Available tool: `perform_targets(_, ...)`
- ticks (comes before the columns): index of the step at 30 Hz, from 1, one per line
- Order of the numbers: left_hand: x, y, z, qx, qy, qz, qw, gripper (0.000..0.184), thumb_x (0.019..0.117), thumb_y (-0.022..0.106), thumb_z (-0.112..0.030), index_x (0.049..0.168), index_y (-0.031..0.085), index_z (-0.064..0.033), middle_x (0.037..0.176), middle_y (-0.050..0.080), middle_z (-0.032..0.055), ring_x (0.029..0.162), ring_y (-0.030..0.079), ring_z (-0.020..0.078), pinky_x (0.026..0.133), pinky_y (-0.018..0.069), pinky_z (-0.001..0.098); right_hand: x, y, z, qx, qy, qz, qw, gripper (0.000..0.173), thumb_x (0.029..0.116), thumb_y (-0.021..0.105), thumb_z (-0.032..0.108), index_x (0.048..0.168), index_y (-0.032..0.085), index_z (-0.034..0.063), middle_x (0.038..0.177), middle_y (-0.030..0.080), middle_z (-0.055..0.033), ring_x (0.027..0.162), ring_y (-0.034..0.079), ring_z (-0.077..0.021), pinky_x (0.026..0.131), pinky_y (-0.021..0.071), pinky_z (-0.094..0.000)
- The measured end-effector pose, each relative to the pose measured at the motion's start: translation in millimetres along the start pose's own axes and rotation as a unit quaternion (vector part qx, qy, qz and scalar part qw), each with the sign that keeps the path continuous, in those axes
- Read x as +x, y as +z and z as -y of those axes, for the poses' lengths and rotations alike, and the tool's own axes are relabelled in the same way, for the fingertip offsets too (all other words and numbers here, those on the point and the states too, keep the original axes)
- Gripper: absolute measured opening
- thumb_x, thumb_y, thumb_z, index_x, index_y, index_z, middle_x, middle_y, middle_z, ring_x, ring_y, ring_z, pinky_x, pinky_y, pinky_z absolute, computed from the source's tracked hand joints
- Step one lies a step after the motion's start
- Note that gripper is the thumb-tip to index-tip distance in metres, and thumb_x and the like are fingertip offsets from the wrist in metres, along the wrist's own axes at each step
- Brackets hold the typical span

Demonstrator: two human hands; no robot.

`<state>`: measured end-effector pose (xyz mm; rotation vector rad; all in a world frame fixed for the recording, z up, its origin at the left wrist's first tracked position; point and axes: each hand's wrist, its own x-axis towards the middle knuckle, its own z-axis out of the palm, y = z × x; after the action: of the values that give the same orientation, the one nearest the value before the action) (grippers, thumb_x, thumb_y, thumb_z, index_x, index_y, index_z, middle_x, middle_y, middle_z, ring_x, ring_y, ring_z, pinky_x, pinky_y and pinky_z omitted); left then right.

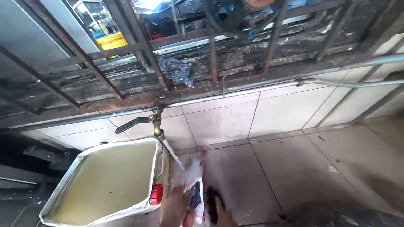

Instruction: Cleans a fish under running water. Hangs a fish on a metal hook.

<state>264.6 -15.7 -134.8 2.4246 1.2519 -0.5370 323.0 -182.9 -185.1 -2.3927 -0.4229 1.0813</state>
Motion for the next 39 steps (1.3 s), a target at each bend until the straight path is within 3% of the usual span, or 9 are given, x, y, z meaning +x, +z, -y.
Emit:
perform_targets(3,36,-15,13,-0.01,0.003,0.017,1.0,0.056,0.1056,0.042,-0.056,0.138,0.063,-0.0145,0.137,0.064,0.0132,0.126,0.062,0.0343,0.103,0.0496,0.0588,5,-34,12,-0.162,-0.134,-0.029,0.977,0.075,0.0884,0.071,0.023,0.158,0.044,0.0265,0.134,0.057,-0.033,0.114,0.063,-0.0496,0.088,0.0545,-0.0635)
perform_targets(7,54,-19,22,-0.005,0.082,0.038,0.996,0.047,0.1054,0.048,-0.045,0.139,0.062,-0.0145,0.137,0.065,0.0133,0.127,0.061,0.034,0.107,0.0473,0.0576,52,-31,49,-0.286,-0.453,-0.097,0.839,0.041,0.0974,0.061,0.009,0.134,0.068,0.0272,0.121,0.066,-0.0263,0.107,0.066,-0.0471,0.081,0.055,-0.0634)
perform_targets(14,74,-35,11,-0.033,0.051,0.04,0.997,0.045,0.1086,0.044,-0.043,0.134,0.063,-0.0109,0.131,0.067,0.0161,0.126,0.062,0.0338,0.106,0.0478,0.056,59,-25,106,-0.313,-0.228,0.153,0.909,0.063,0.0845,0.074,0.034,0.142,0.058,0.0124,0.123,0.064,-0.0279,0.109,0.065,-0.047,0.082,0.053,-0.0668)
perform_targets(19,83,-47,10,-0.047,0.044,0.05,0.997,0.044,0.1075,0.049,-0.041,0.134,0.063,-0.0087,0.126,0.068,0.0208,0.122,0.063,0.0377,0.105,0.0478,0.0575,93,-46,128,-0.323,-0.275,0.057,0.904,0.039,0.1005,0.057,0.013,0.139,0.06,0.0068,0.137,0.056,-0.0302,0.125,0.056,-0.049,0.096,0.0478,-0.0656)
perform_targets(23,89,-52,7,-0.029,0.032,0.056,0.997,0.042,0.1076,0.047,-0.036,0.136,0.061,-0.0087,0.128,0.067,0.0203,0.125,0.062,0.0374,0.105,0.0474,0.0576,77,-42,146,-0.388,-0.215,0.178,0.878,0.051,0.0849,0.077,0.032,0.122,0.065,-0.0018,0.122,0.063,-0.0301,0.112,0.062,-0.0493,0.083,0.0499,-0.0692)
perform_targets(28,89,-59,9,-0.061,0.023,0.069,0.996,0.043,0.1065,0.049,-0.039,0.135,0.063,-0.01,0.13,0.066,0.0203,0.125,0.061,0.0374,0.106,0.0465,0.0587,89,-49,141,-0.295,-0.214,0.059,0.929,0.034,0.099,0.059,0.018,0.13,0.066,0.0059,0.128,0.065,-0.0231,0.118,0.063,-0.0411,0.093,0.0523,-0.0606)
perform_targets(32,90,-56,11,-0.04,0.036,0.093,0.994,0.045,0.1058,0.05,-0.041,0.138,0.061,-0.0114,0.133,0.065,0.0193,0.128,0.06,0.0382,0.107,0.0462,0.0602,73,-56,150,-0.412,-0.184,0.18,0.874,0.048,0.0862,0.074,0.034,0.121,0.067,0.0029,0.122,0.065,-0.027,0.113,0.063,-0.0475,0.085,0.0502,-0.0693)
perform_targets(35,91,-54,16,-0.071,0.044,0.083,0.993,0.043,0.1054,0.051,-0.041,0.136,0.062,-0.0123,0.131,0.066,0.0187,0.125,0.062,0.0376,0.105,0.0475,0.0592,88,-58,157,-0.4,-0.181,0.102,0.893,0.052,0.0887,0.073,0.022,0.137,0.061,0.007,0.132,0.058,-0.0301,0.118,0.059,-0.0502,0.088,0.0518,-0.067)
perform_targets(39,90,-56,15,-0.055,0.033,0.099,0.993,0.044,0.1062,0.048,-0.036,0.141,0.059,-0.0128,0.138,0.063,0.0173,0.129,0.059,0.0375,0.106,0.0466,0.0613,62,-45,150,-0.422,-0.197,0.188,0.865,0.042,0.0873,0.072,0.032,0.117,0.069,0.0021,0.117,0.068,-0.0264,0.109,0.065,-0.0468,0.084,0.0507,-0.069)
